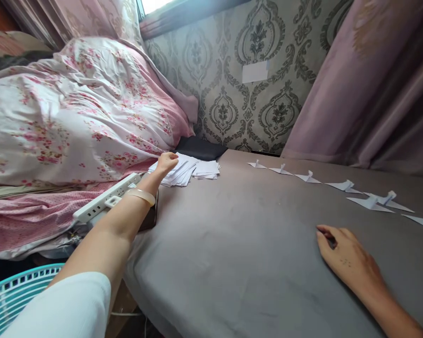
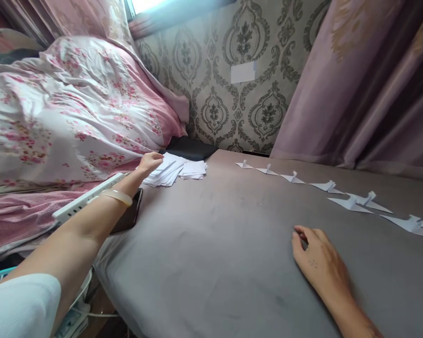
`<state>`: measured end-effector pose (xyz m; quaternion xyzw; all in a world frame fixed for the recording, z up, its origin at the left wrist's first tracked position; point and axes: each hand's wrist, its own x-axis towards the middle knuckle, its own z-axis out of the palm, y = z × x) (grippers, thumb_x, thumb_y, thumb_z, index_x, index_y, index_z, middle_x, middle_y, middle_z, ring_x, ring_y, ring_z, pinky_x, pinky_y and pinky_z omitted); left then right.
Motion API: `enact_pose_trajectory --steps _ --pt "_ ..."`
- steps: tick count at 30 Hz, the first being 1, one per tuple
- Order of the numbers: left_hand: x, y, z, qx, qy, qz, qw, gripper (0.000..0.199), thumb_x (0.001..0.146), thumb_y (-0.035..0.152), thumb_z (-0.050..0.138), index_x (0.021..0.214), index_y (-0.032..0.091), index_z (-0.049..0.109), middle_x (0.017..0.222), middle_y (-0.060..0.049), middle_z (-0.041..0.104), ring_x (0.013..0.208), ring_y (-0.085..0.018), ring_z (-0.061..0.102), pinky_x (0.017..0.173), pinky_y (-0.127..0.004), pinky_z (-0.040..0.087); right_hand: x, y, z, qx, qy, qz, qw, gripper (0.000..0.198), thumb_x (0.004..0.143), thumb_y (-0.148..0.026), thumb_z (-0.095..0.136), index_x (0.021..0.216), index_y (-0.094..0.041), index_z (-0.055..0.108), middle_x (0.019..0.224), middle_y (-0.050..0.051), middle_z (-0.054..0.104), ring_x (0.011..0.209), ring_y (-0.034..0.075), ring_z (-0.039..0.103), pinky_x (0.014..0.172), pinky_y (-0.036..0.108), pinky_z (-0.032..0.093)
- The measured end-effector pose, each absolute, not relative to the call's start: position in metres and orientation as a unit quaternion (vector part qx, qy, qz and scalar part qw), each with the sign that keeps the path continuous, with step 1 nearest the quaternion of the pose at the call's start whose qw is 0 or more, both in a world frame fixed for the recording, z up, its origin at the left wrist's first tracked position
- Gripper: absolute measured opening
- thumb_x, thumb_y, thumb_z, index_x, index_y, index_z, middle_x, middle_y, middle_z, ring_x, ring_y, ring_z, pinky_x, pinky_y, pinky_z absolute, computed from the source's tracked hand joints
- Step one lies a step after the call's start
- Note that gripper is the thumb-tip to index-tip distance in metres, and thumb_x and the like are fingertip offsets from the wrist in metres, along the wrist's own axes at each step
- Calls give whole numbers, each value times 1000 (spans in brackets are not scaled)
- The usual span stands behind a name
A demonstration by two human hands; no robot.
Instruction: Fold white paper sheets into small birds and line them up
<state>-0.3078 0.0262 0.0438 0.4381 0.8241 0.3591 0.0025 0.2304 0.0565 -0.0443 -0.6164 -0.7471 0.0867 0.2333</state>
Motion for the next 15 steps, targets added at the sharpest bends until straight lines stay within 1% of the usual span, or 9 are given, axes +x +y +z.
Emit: enact_pose_trajectory --steps 2,5,8,11,15 --pt "-293 41 39 493 798 343 47 37 74 21 55 106 7 67 108 -13 70 99 -23 64 89 -27 47 230 54 -43 -620 -744 89 231 40 79 -45 41 99 -21 66 101 9 65 85 25 63 71 38 48" --pt "-272 65 30 554 767 310 97 44 71 27 59 112 11 65 117 -10 67 106 -23 62 93 -28 46 228 52 -40 -624 -744 83 223 40 80 -44 40 100 -21 65 102 8 64 87 24 63 72 37 48" --pt "-262 86 21 581 754 275 130 60 65 30 65 122 12 59 129 -12 60 115 -27 57 99 -31 43 227 50 -38 -636 -737 87 213 39 82 -43 38 102 -22 65 104 6 64 87 23 63 71 36 48" --pt "-263 99 13 594 751 240 159 73 59 32 70 128 11 54 135 -14 54 121 -29 53 102 -33 41 226 49 -37 -645 -727 99 211 38 83 -43 38 102 -23 65 104 5 64 86 22 63 70 35 48" --pt "-271 104 6 601 752 197 184 78 58 39 71 129 12 53 136 -14 54 122 -31 52 103 -34 40 225 48 -37 -650 -722 106 211 39 83 -44 37 102 -24 64 103 5 63 88 23 62 69 35 47"
